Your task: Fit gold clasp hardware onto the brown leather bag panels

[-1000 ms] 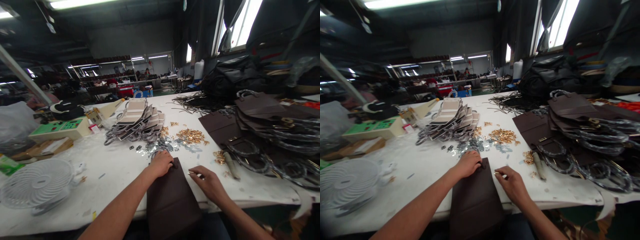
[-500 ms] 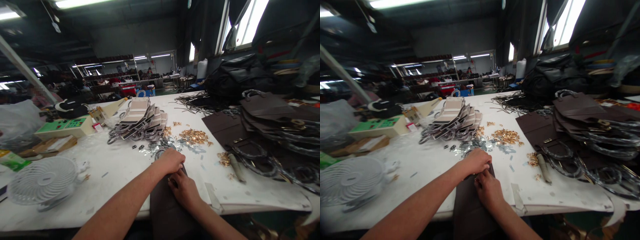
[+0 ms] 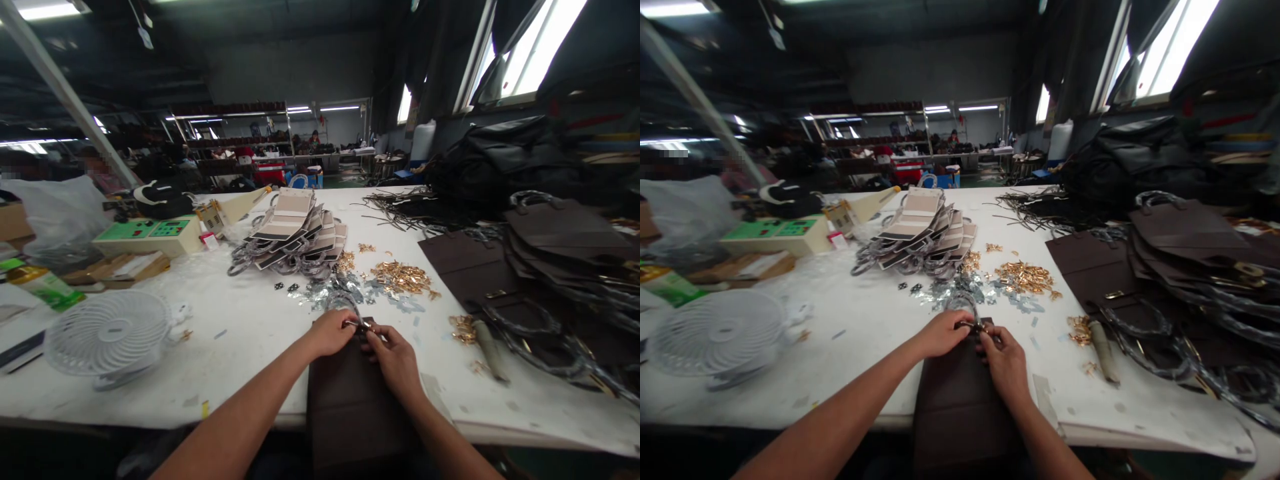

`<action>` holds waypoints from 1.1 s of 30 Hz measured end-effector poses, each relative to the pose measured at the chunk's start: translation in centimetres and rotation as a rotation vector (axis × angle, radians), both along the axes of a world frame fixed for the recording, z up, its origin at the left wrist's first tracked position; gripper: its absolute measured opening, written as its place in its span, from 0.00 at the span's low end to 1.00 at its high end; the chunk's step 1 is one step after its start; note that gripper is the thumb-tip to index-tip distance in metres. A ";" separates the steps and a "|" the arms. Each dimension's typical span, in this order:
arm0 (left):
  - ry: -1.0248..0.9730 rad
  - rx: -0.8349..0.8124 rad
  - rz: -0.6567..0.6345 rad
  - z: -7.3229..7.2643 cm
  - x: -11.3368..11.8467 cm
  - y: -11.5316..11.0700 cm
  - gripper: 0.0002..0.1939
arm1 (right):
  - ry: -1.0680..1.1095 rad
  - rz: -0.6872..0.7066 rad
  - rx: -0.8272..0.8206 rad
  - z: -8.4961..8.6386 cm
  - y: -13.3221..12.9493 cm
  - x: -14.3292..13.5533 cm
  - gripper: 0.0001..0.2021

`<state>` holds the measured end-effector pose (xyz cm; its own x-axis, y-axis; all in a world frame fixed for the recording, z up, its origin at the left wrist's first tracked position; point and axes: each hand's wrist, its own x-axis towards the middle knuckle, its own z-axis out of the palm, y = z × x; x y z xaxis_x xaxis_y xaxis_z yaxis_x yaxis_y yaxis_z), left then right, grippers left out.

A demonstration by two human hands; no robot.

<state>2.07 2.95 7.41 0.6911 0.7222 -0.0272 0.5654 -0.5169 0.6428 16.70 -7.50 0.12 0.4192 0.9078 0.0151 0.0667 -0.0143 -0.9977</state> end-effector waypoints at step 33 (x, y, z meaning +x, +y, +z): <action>0.315 0.376 -0.041 -1.0 3.3 -0.6 0.26 | -0.331 0.184 -0.099 2.2 0.0 6.4 0.10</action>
